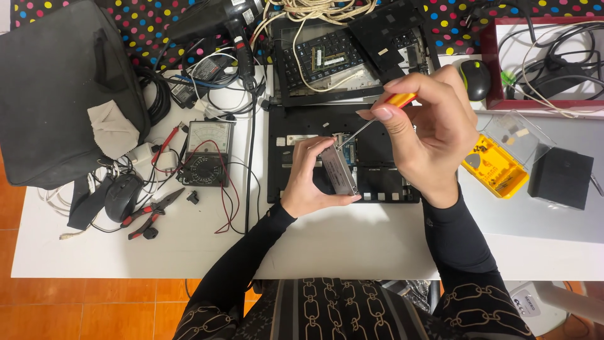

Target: The person works on an opened laptop at a cluttered workbench, using a screwdriver to unscrew and detach a hard drive assembly from the laptop chassis. They hold the drive, manipulate its bracket with the screwdriver, and handle the removed drive and small screws.

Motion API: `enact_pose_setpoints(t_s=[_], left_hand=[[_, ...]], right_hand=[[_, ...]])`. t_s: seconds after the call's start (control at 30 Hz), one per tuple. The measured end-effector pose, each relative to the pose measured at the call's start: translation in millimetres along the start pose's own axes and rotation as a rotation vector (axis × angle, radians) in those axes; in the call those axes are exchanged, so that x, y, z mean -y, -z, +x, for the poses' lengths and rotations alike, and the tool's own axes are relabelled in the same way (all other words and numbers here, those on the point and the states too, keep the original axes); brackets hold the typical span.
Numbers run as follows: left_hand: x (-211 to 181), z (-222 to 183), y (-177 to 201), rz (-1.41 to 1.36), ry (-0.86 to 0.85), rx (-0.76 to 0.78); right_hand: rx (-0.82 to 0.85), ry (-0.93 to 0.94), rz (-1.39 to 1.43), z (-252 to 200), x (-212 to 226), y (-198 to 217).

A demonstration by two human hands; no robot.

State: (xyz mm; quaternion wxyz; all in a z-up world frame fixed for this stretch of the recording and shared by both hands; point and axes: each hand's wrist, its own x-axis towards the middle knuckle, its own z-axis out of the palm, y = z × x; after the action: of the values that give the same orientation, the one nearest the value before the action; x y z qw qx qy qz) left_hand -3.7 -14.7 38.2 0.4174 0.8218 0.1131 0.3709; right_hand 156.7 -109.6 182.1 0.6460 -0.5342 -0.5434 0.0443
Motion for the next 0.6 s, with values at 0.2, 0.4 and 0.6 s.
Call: enact_pose_setpoints(t_s=[0.2,0.4,0.6], left_hand=[[7.1,-2.5,-1.6,-0.031,-0.003,-0.016],[4.6,-4.0,-1.9,-0.029,-0.007,0.045],[7.0,-5.1,-4.3,-0.03,-0.011,0.056]], right_hand=[[0.042,-0.035,0.092,0.8,-3.6,1.9],[0.191,-0.075,0.151,21.6,21.4,7.9],[0.136,0.049,-0.038,5.8,-10.4,15.6]])
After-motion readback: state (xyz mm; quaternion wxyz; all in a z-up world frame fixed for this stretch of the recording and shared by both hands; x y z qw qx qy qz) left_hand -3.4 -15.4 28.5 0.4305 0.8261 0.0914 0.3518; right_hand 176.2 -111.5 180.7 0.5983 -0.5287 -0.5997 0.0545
